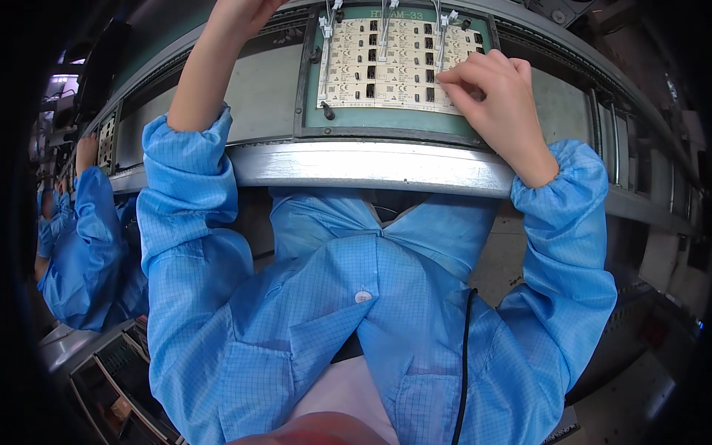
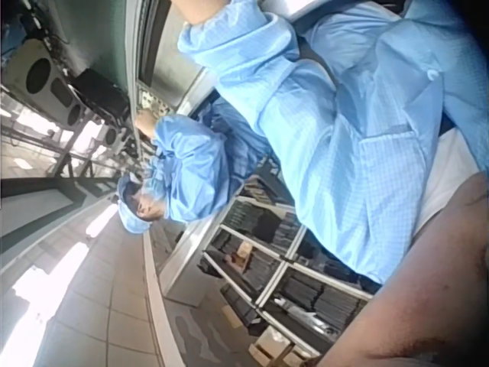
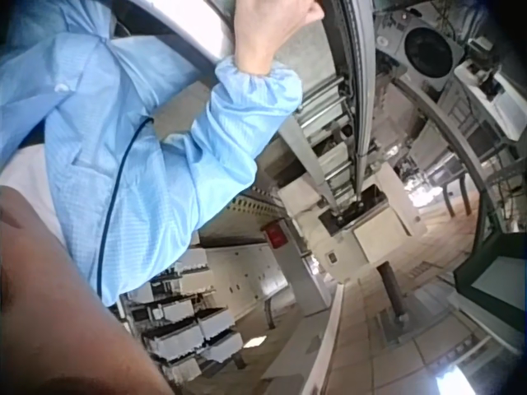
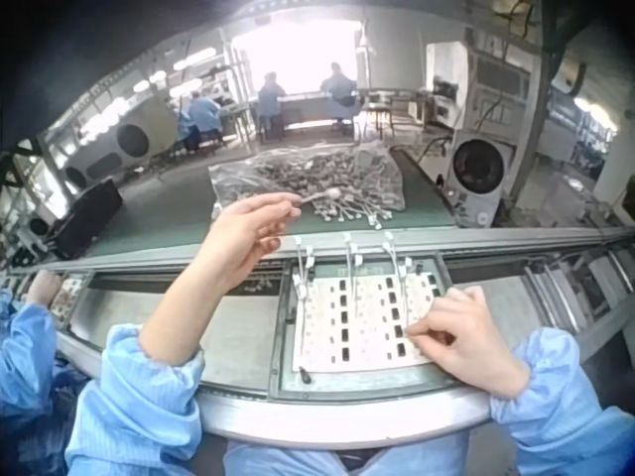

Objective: Manually inserting small electronic components into a PCB panel at an assembly line station.

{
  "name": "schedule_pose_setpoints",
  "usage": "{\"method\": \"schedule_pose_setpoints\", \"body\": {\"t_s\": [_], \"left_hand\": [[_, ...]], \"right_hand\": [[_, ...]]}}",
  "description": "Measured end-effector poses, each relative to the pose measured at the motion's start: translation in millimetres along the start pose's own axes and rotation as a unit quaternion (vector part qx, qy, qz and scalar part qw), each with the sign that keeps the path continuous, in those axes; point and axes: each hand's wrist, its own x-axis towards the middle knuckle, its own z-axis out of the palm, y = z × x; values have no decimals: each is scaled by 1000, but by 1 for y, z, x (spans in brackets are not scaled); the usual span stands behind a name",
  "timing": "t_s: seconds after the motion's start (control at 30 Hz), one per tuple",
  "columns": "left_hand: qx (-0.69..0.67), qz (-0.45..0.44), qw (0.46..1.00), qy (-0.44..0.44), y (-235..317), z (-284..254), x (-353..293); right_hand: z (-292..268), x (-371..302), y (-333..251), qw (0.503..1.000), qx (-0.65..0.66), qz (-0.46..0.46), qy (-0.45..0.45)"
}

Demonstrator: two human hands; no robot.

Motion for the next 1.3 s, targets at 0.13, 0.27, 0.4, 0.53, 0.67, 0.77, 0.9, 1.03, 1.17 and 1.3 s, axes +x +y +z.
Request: {"method": "schedule_pose_setpoints", "body": {"t_s": [0.13, 0.27, 0.4, 0.53, 0.67, 0.77, 0.9, 1.03, 1.17, 1.3], "left_hand": [[137, 17, 990, -28, 10, 27, -21], [298, 148, 943, 15, 14, 39, -48], [453, 287, 843, 51, 13, 65, -60], [525, 396, 753, 14, -13, 87, -73], [571, 336, 748, -27, -25, 104, -84], [593, 313, 740, -37, -29, 110, -86], [652, 277, 703, -69, -28, 110, -97], [633, 282, 712, -112, -38, 117, -103], [676, 233, 696, -65, -35, 106, -115], [691, 237, 682, -38, -40, 115, -118]], "right_hand": [[-11, -8, -9, 993, -86, -80, -14], [-25, 12, -10, 988, -67, -94, -104], [-13, 77, 37, 998, -32, -52, -4], [1, 140, 45, 988, -103, 104, 55], [22, 164, 63, 980, -62, 188, 3], [38, 173, 86, 972, -98, 178, 118], [24, 184, 113, 950, 33, 134, 281], [-7, 149, 131, 902, 123, 179, 374], [13, 170, 123, 878, 275, 191, 341], [-6, 153, 135, 858, 290, 187, 381]]}}
